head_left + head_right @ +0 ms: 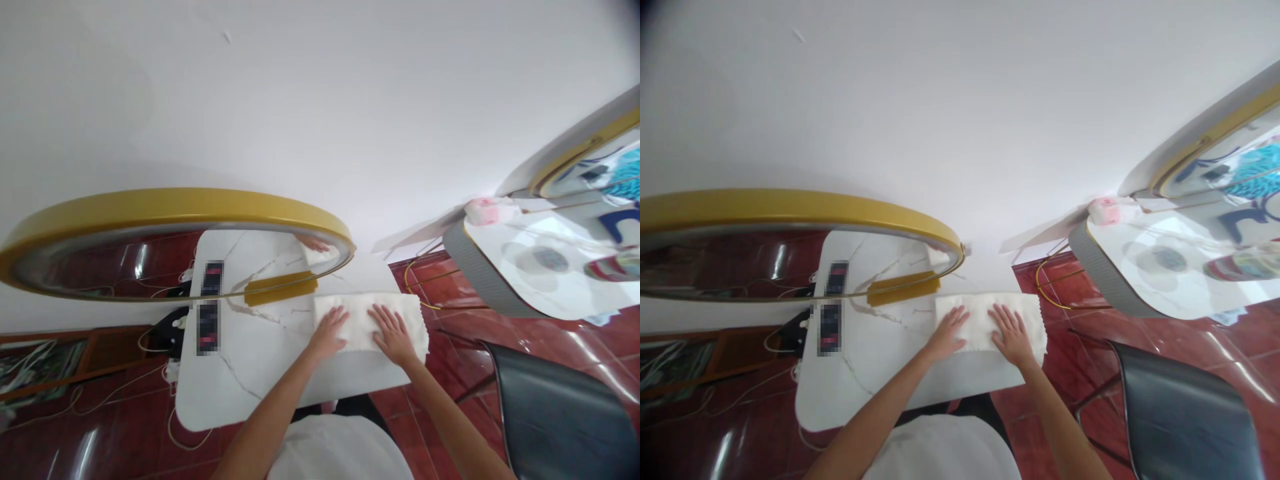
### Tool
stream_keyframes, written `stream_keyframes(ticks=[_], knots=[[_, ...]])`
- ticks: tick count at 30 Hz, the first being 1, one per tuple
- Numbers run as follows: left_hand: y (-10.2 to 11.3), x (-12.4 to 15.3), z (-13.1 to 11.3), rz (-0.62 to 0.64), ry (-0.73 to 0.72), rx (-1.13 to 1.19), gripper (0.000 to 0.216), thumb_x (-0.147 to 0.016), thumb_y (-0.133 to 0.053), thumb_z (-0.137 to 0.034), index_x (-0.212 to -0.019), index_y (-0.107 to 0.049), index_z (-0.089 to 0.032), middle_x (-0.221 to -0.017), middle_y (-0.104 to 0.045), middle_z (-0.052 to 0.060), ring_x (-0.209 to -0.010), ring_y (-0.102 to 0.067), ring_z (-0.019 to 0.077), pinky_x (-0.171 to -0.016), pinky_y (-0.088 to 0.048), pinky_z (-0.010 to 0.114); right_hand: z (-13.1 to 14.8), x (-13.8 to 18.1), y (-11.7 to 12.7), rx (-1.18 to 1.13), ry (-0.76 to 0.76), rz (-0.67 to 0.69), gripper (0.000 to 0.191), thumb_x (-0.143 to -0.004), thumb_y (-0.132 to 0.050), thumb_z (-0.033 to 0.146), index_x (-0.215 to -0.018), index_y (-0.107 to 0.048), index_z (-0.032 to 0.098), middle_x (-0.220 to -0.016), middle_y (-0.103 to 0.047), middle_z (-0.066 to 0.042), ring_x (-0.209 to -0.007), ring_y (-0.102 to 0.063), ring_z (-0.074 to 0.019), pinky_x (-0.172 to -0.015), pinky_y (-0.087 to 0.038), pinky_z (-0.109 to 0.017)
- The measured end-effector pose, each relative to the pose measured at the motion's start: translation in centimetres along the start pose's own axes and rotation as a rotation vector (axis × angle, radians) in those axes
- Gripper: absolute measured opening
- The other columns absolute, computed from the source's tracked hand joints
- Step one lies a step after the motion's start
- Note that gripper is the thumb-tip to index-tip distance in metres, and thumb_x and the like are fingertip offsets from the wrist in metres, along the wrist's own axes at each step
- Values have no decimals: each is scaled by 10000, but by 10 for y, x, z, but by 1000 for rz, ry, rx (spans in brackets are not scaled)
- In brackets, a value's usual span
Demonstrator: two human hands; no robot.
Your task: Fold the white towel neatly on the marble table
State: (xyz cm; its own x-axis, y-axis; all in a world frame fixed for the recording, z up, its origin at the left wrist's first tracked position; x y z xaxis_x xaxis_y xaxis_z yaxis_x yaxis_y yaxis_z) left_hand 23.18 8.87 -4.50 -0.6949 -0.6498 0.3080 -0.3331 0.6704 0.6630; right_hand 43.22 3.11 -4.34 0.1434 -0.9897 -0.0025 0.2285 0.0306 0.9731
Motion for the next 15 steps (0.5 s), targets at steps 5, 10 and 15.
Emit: stream_keyframes(ticks=[5,10,15], knots=[[21,-39,10,-68,32,-64,770,-761,-603,-309,-1427,-219,-269,-1527,-110,25,-1394,-79,254,-1123,-153,436,-16,-54,6,13,-6,-17,578,-871,-358,283,-1430,-211,284,-1496,-196,30,-1372,-159,-191,-1113,-94,-434],[40,-71,14,-122,66,-73,760,-765,-608,-318,-1423,-238,-232,-1523,-122,58,-1390,-99,270,-1119,-173,442,-27,-96,8,35,-42,-44,567,-887,-352,312,-1431,-191,316,-1498,-191,41,-1372,-161,-187,-1114,-100,-424],[62,-95,18,-139,48,-85,732,-738,-629,-275,-1392,-316,-178,-1501,-200,95,-1378,-165,258,-1119,-199,404,-27,-119,5,35,-103,-49,574,-892,-342,337,-1437,-164,312,-1499,-190,33,-1368,-175,-195,-1112,-108,-438]])
Point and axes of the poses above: each hand's wrist, its own x-axis away from the middle knuckle, its own y-axis out of the back of the hand, z = x × y, the point moved 5 cm from there along -x, towards the middle knuckle
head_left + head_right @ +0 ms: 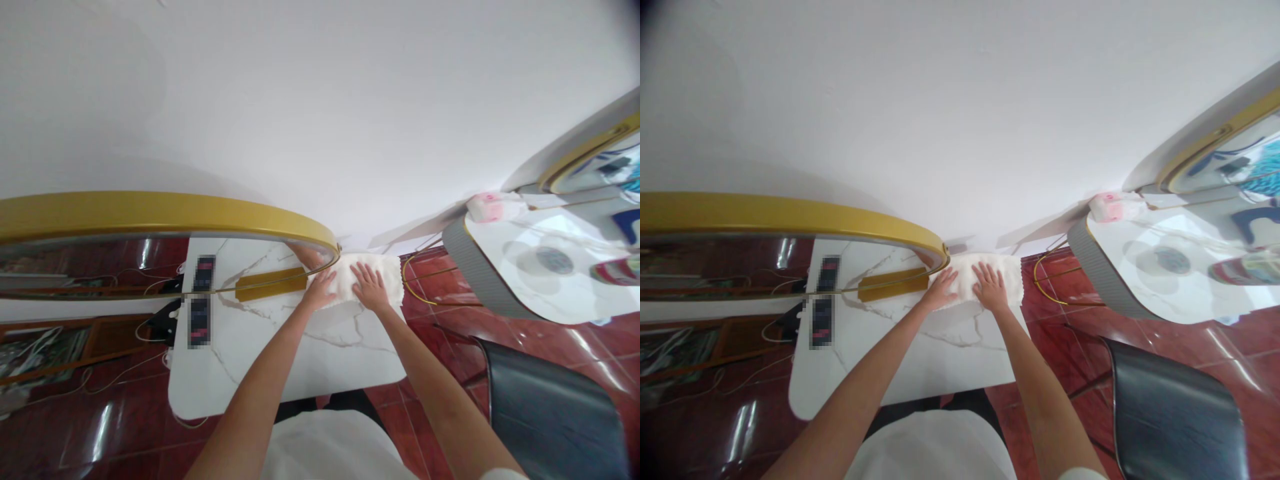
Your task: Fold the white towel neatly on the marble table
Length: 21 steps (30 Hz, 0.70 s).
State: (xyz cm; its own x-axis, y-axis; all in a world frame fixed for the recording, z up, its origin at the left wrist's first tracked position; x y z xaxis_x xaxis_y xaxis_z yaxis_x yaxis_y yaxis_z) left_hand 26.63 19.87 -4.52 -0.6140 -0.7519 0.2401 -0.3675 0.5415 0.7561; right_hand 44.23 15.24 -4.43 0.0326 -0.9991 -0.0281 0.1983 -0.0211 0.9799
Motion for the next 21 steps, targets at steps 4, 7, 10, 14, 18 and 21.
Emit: stream_keyframes(ticks=[4,7,10,14,18,21], knots=[[2,-4,-1,-35,-4,-29,703,-737,-616,-262,-1379,-339,-189,-1495,-226,81,-1371,-195,248,-1118,-208,405,6,2,0,-3,-45,0,577,-898,-330,330,-1441,-138,307,-1502,-177,30,-1372,-156,-205,-1108,-110,-465],[-9,9,-5,-59,55,-60,713,-748,-597,-267,-1397,-306,-211,-1505,-202,59,-1379,-162,270,-1113,-208,434,10,16,3,-12,-41,3,576,-908,-318,334,-1444,-107,306,-1506,-163,31,-1377,-137,-204,-1106,-118,-467],[-23,36,-16,-97,68,-77,702,-776,-553,-258,-1415,-263,-250,-1512,-180,21,-1388,-125,254,-1121,-188,431,15,42,7,-10,-32,-1,576,-913,-305,308,-1444,-79,309,-1505,-163,37,-1379,-127,-192,-1110,-109,-462],[-40,80,-31,-123,50,-98,680,-803,-504,-244,-1423,-226,-284,-1512,-175,-14,-1392,-117,215,-1132,-162,424,25,86,10,6,-37,0,581,-913,-299,278,-1443,-63,308,-1504,-166,36,-1379,-129,-187,-1114,-94,-456],[-52,124,-39,-122,53,-92,693,-799,-500,-219,-1426,-213,-288,-1513,-168,-25,-1394,-104,201,-1138,-143,419,44,128,7,27,-26,21,607,-903,-314,278,-1444,-39,287,-1507,-152,18,-1379,-131,-201,-1114,-92,-458],[-53,153,-35,-108,42,-52,695,-797,-500,-216,-1426,-212,-285,-1514,-166,-21,-1394,-106,200,-1136,-146,418,62,148,2,35,-2,37,621,-898,-316,290,-1446,-26,279,-1509,-143,6,-1380,-126,-217,-1110,-89,-477]])
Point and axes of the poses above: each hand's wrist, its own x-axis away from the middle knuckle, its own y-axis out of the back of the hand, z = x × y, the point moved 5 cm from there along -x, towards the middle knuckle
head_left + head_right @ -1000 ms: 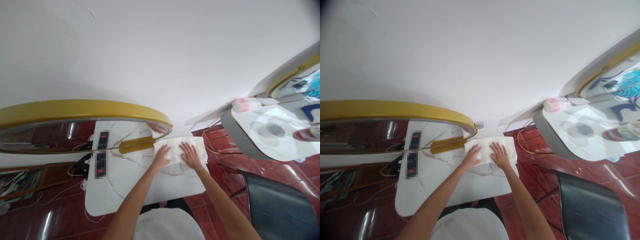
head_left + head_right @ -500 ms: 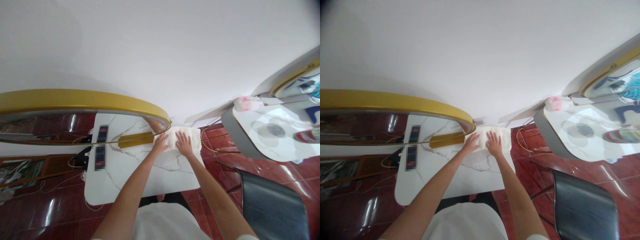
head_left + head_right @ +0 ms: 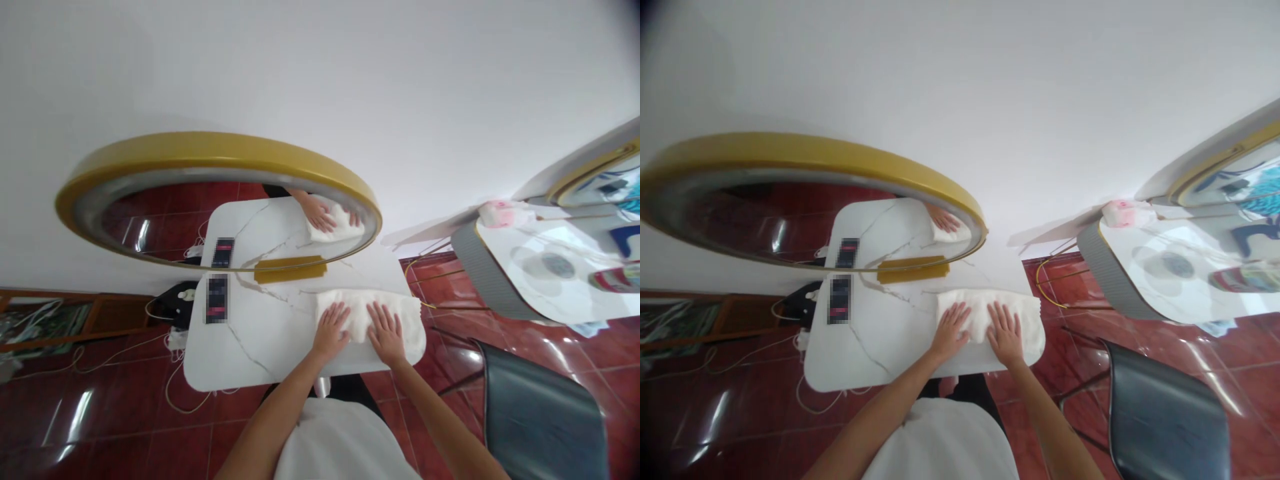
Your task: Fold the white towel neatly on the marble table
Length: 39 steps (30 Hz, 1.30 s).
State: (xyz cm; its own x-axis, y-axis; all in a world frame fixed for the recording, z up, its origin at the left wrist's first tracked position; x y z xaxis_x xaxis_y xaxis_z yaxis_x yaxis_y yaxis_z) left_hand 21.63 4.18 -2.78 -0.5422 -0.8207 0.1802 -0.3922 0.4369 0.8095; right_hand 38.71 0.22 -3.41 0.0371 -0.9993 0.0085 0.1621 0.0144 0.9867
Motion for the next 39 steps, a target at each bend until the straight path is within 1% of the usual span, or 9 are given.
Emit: stream_keyframes(ticks=[4,9,16,21,24,27,30,33,39], knots=[[11,36,22,28,-37,62,697,-792,-515,-229,-1422,-225,-291,-1510,-184,-23,-1390,-126,192,-1137,-153,404,30,13,-10,-1,56,23,643,-887,-317,313,-1449,-8,273,-1511,-128,-13,-1380,-114,-248,-1098,-88,-520],[34,90,69,0,-21,54,692,-791,-513,-230,-1421,-234,-293,-1504,-204,-26,-1388,-138,193,-1139,-149,404,88,15,-24,-11,186,70,671,-875,-335,326,-1450,4,261,-1512,-125,-25,-1380,-108,-266,-1088,-99,-539],[69,184,151,-63,94,-49,644,-818,-485,-248,-1417,-252,-281,-1494,-237,-12,-1381,-169,205,-1130,-168,405,209,13,-41,-70,377,146,683,-867,-366,355,-1453,-38,233,-1514,-95,-42,-1382,-64,-284,-1091,-68,-545],[99,247,207,-125,192,-122,599,-833,-438,-212,-1408,-279,-266,-1485,-264,-13,-1379,-175,196,-1125,-184,413,303,13,-55,-137,443,220,725,-849,-396,372,-1452,-25,216,-1513,-50,-50,-1379,-36,-312,-1084,-22,-563],[115,278,240,-157,266,-159,606,-805,-435,-175,-1391,-315,-271,-1471,-298,-13,-1369,-211,199,-1115,-213,416,353,12,-66,-184,487,301,790,-823,-434,434,-1452,-5,221,-1511,-16,-46,-1377,-26,-326,-1080,-9,-568],[127,299,268,-188,329,-179,612,-775,-430,-146,-1369,-354,-267,-1460,-322,-13,-1360,-236,201,-1110,-223,414,387,12,-72,-221,529,371,835,-801,-463,485,-1452,-3,234,-1508,14,-40,-1378,-20,-322,-1086,-8,-547],[131,308,284,-229,373,-171,597,-762,-413,-125,-1345,-382,-257,-1453,-335,-12,-1363,-227,193,-1113,-209,418,399,10,-72,-235,565,407,837,-794,-485,491,-1451,-20,262,-1508,29,-15,-1383,-21,-293,-1099,-14,-501],[127,306,287,-294,420,-159,576,-753,-405,-120,-1316,-410,-245,-1437,-362,7,-1363,-226,200,-1112,-194,441,392,7,-67,-238,623,429,784,-809,-481,472,-1446,-55,308,-1511,3,33,-1386,-66,-240,-1112,-47,-420],[104,274,255,-376,422,-140,622,-727,-426,-124,-1334,-386,-255,-1442,-354,14,-1372,-201,214,-1125,-147,450,339,-3,-50,-211,627,378,717,-816,-469,418,-1435,-115,340,-1509,-89,66,-1377,-139,-194,-1116,-68,-357]])
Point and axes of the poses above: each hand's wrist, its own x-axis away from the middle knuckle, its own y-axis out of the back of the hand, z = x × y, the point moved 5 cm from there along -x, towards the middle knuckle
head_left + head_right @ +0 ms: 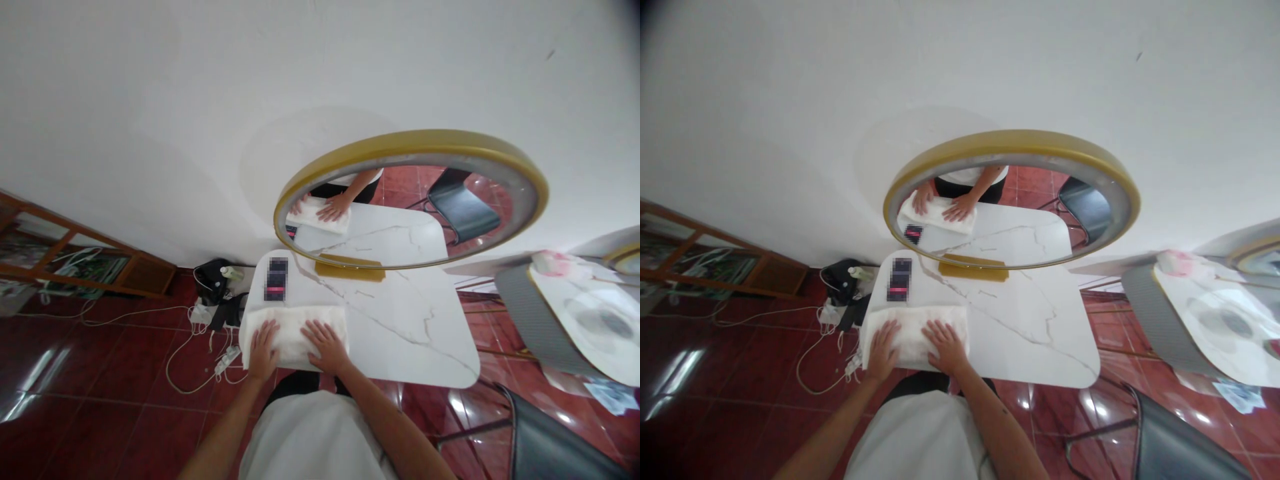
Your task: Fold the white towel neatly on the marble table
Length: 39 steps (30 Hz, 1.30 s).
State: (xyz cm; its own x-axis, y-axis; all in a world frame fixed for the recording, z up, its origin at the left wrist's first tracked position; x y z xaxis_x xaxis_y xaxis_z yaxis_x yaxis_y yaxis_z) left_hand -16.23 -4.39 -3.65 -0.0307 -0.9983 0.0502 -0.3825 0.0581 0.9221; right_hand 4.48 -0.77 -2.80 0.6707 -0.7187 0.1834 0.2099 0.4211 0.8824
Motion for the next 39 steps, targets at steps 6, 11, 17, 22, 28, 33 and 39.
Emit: stream_keyframes(ticks=[6,11,17,22,28,33,39], knots=[[-24,-28,-66,128,-134,126,676,-688,-447,-115,-1349,-378,-236,-1477,-283,9,-1389,-133,209,-1139,-99,448,-47,53,18,61,-121,-70,712,-808,-455,338,-1438,-124,326,-1506,-123,45,-1372,-164,-207,-1105,-149,-399],[-35,-61,-112,318,-306,284,622,-742,-452,-142,-1350,-378,-246,-1472,-296,17,-1382,-167,210,-1129,-144,475,-79,92,29,99,-252,-127,701,-815,-434,322,-1442,-121,314,-1502,-154,28,-1369,-176,-211,-1097,-184,-422],[-31,-97,-134,229,-283,307,529,-812,-421,-184,-1338,-382,-223,-1415,-390,45,-1329,-298,188,-1103,-274,415,-114,113,43,104,-340,-149,645,-832,-419,349,-1431,-181,330,-1494,-204,19,-1364,-196,-211,-1084,-195,-462],[-39,-102,-146,302,-253,254,646,-713,-521,-174,-1343,-382,-192,-1438,-345,76,-1335,-276,236,-1103,-265,412,-137,107,47,97,-489,-186,567,-860,-377,467,-1400,-253,348,-1480,-256,4,-1352,-227,-230,-1051,-177,-568],[-61,-85,-172,452,-225,484,672,-650,-612,-190,-1299,-436,-212,-1425,-348,92,-1319,-295,263,-1087,-290,431,-136,80,39,123,-679,-245,892,-743,-422,690,-1450,-96,255,-1501,-176,-78,-1373,-81,-329,-977,-157,-683],[-87,-80,-187,634,16,822,571,-721,-514,-104,-1273,-433,-225,-1264,-536,78,-1058,-572,187,-859,-489,332,-135,68,36,63,-603,-167,834,-769,-445,603,-1449,-90,278,-1506,-166,-49,-1377,-80,-300,-1009,-127,-645],[-66,-121,-167,547,46,653,353,-752,-447,-122,-1082,-569,-157,-1109,-622,79,-1041,-578,192,-951,-421,350,-150,70,53,-30,-522,-130,710,-786,-445,281,-1425,-145,363,-1491,-232,26,-1361,-165,-203,-1038,-189,-501]])
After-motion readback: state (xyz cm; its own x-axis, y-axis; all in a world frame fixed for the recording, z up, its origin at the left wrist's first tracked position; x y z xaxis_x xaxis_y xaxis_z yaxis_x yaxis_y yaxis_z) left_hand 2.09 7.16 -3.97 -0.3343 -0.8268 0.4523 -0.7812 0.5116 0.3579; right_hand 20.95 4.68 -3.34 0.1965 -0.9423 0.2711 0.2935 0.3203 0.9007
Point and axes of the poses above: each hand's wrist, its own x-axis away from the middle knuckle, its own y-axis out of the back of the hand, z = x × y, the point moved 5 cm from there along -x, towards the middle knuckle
